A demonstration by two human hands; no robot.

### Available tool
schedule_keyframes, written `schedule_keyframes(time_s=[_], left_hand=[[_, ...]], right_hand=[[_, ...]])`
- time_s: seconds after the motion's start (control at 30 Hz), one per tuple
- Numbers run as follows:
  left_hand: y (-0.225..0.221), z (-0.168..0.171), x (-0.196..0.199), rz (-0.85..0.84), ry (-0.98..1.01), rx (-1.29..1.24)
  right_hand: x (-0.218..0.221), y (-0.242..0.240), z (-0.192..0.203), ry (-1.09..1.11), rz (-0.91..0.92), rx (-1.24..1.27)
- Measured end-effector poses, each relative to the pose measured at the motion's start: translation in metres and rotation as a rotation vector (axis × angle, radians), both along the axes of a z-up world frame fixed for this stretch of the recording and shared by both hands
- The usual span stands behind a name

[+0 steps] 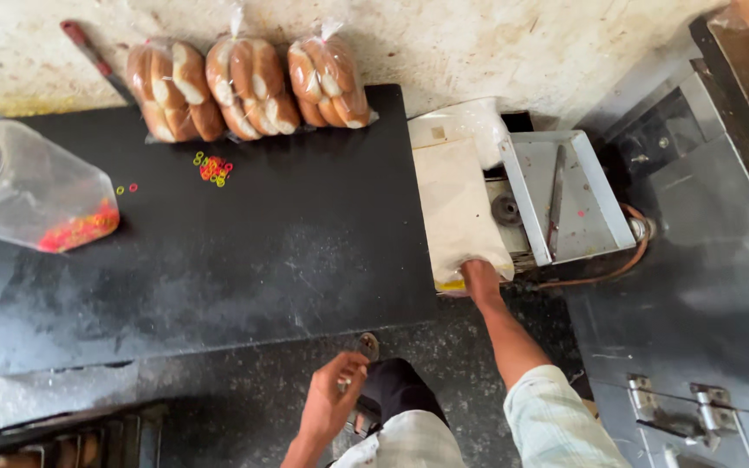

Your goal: The person picks up baked buns from metal trays and places them into plastic bags, sealing each bag with a small plastic ring.

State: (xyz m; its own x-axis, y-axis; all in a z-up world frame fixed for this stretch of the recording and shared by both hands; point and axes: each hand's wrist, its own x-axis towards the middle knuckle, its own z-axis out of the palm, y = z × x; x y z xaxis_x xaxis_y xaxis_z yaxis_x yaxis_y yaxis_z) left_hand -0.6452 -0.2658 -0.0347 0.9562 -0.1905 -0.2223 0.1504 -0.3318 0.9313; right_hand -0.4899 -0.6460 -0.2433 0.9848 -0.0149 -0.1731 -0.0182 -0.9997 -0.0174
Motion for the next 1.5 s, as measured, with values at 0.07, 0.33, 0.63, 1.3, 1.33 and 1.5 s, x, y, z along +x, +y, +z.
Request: schedule_keyframes(time_s=[0.07, 0.33, 0.63, 1.3, 1.33, 1.5], left_hand=[[-0.012, -0.008, -0.019, 0.024, 0.083, 0.008], [-0.115, -0.131, -0.052, -0.122, 0.229, -0.368], [-0.302, -0.2, 0.065, 0.343, 0.981, -0.814], [-0.313, -0.245, 0.186, 0.968, 0.686, -0.148], [-0.316, -0.245, 0.187, 0.967, 0.66, -0.155], [-0.326, -0.231, 0.172, 0.99, 0.826, -0.345]], right_hand=[[-0.008, -0.008, 0.0, -0.172, 0.121, 0.13], [-0.004, -0.02, 0.005, -0.294, 0.051, 0.548], [0.008, -0.034, 0.004, -0.151, -0.105, 0.812], [-0.052, -0.125, 0.117, 0.61, -0.108, 1.33], [-0.06, -0.146, 0.141, 0.582, -0.29, 1.511], [-0.075, -0.236, 0.228, -0.072, -0.066, 2.085]])
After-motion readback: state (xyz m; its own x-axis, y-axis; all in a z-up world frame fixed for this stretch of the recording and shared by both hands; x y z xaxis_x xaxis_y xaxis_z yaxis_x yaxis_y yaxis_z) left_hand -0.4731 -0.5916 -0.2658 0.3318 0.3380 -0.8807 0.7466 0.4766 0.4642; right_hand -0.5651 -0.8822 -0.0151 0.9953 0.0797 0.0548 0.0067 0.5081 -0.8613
